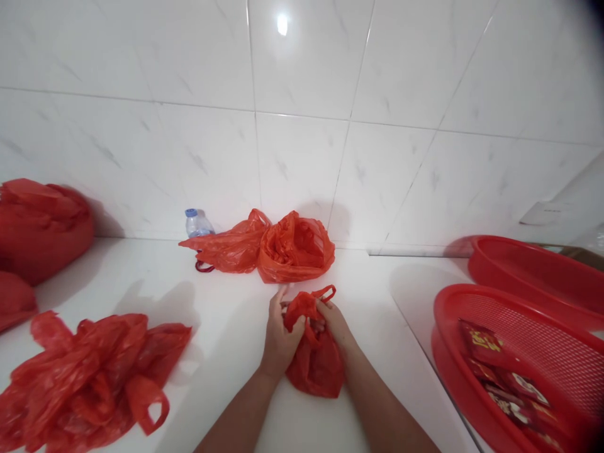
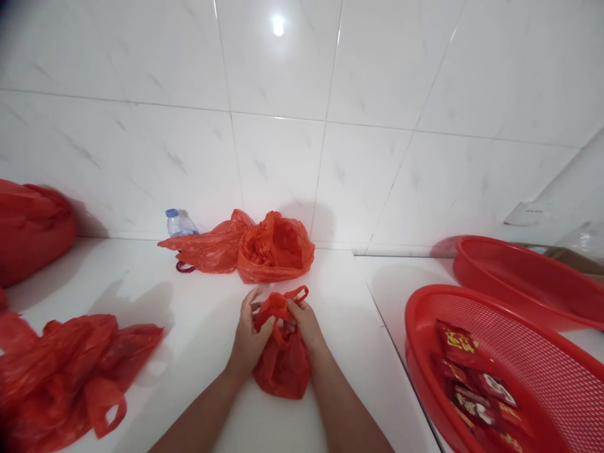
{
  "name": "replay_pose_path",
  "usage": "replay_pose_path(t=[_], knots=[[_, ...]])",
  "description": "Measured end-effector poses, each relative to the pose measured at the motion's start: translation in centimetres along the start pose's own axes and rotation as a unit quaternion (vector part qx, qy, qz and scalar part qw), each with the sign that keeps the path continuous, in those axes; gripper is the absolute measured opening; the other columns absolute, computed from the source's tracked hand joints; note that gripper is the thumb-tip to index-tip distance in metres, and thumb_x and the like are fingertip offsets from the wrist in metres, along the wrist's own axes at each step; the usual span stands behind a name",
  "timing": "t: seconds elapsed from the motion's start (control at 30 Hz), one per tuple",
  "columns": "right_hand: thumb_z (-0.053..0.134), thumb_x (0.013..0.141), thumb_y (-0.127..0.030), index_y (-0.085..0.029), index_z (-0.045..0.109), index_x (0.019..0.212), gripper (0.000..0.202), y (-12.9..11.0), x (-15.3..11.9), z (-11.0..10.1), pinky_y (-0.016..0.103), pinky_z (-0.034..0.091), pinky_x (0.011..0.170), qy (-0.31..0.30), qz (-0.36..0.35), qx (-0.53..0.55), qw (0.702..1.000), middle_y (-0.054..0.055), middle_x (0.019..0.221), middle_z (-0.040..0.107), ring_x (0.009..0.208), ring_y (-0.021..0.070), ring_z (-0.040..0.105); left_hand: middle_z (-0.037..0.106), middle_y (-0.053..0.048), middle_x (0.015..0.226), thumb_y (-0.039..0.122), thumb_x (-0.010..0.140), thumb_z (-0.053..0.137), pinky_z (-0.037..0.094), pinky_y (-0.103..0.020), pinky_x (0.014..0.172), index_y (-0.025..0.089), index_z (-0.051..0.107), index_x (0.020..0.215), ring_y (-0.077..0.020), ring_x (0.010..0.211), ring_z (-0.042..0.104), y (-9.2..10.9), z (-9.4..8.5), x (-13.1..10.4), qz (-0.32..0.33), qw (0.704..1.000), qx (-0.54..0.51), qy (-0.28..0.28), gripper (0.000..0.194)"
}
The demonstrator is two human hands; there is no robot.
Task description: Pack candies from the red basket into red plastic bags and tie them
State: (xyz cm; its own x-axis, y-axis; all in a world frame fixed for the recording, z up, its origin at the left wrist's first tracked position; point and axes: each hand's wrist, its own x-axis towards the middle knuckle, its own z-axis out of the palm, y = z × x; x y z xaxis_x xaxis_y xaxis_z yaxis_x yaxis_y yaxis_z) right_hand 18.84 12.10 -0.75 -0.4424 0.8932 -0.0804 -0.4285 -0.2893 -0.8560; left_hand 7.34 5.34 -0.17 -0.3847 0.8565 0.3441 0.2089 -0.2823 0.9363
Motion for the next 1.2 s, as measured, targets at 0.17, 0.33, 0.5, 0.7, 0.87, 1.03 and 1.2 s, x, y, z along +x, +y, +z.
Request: replay_pose_path(t=[0.17,0.33,0.5,0.7,0.87,1.03,1.2], knots=[[0.074,0.065,-0.05,-0.018,0.049,0.063,0.041,0.0,-0.2,0.2,0.019,0.022,0.036,-0.009,0.002,-0.015,1.0,-0.009,0.039,0.036,0.033,0.0047,0.03,0.032,-0.01,0.145,0.021,0.083,0.053,0.03,-0.05,0.107,0.026,0.037,0.137,-0.0273,0.133,0.032,0.0,-0.5,-0.2,0.169,0.968,0.184,-0.037,0.056],[0.074,0.065,-0.05,-0.017,0.055,0.071,0.038,-0.1,-0.3,-0.2,0.018,0.024,0.037,-0.012,0.011,0.015,1.0,-0.008,0.042,0.038,0.036,0.0048,0.029,0.053,-0.007,0.123,0.022,0.086,0.049,0.038,-0.043,0.102,0.026,0.055,0.121,-0.0224,0.117,0.047,-0.1,-0.4,0.1,0.123,0.974,0.183,-0.059,0.035],[0.061,0.072,-0.063,-0.02,0.058,0.079,0.044,-0.1,-0.2,-0.7,0.02,0.032,0.043,-0.043,0.037,0.104,0.993,-0.008,0.043,0.036,0.038,0.0077,0.033,0.059,-0.005,0.108,0.02,0.079,0.059,0.041,-0.041,0.096,0.024,0.057,0.109,-0.0216,0.104,0.053,-0.2,-0.4,0.3,0.044,0.988,0.147,-0.027,0.031],[0.064,0.073,-0.058,-0.018,0.055,0.065,0.042,-0.3,-0.4,-1.1,0.024,0.038,0.05,-0.025,-0.006,0.02,0.999,-0.004,0.047,0.043,0.044,0.0092,0.041,0.06,-0.002,0.087,0.028,0.084,0.052,0.046,-0.034,0.082,0.022,0.059,0.079,-0.0188,0.085,0.058,-0.5,-0.7,0.7,-0.017,0.996,0.08,-0.019,0.011],[0.077,0.063,-0.032,-0.019,0.055,0.077,0.029,-1.1,-1.3,-0.9,0.022,0.04,0.057,-0.067,-0.021,-0.079,0.994,-0.003,0.064,0.059,0.055,0.0098,0.051,0.06,-0.004,0.104,0.031,0.085,0.049,0.042,-0.033,0.085,0.022,0.056,0.08,-0.0199,0.096,0.057,-0.3,-0.8,0.7,-0.036,0.997,0.07,-0.006,0.013],[0.068,0.064,-0.018,-0.022,0.049,0.101,0.043,-1.1,-1.8,-0.1,0.022,0.042,0.056,-0.054,-0.036,-0.158,0.985,-0.002,0.081,0.062,0.062,0.0119,0.055,0.055,0.002,0.074,0.037,0.088,0.043,0.042,-0.029,0.066,0.023,0.047,0.079,-0.0167,0.067,0.052,-0.1,-0.8,0.4,-0.055,0.995,0.082,-0.016,0.018],[0.062,0.064,-0.015,-0.023,0.052,0.104,0.042,0.0,-1.4,0.1,0.021,0.036,0.048,0.053,-0.101,-0.258,0.96,-0.005,0.066,0.057,0.054,0.0113,0.048,0.052,0.003,0.07,0.036,0.088,0.045,0.041,-0.027,0.063,0.022,0.047,0.079,-0.0153,0.065,0.05,0.2,-0.8,0.1,-0.035,0.996,0.077,-0.013,0.016]])
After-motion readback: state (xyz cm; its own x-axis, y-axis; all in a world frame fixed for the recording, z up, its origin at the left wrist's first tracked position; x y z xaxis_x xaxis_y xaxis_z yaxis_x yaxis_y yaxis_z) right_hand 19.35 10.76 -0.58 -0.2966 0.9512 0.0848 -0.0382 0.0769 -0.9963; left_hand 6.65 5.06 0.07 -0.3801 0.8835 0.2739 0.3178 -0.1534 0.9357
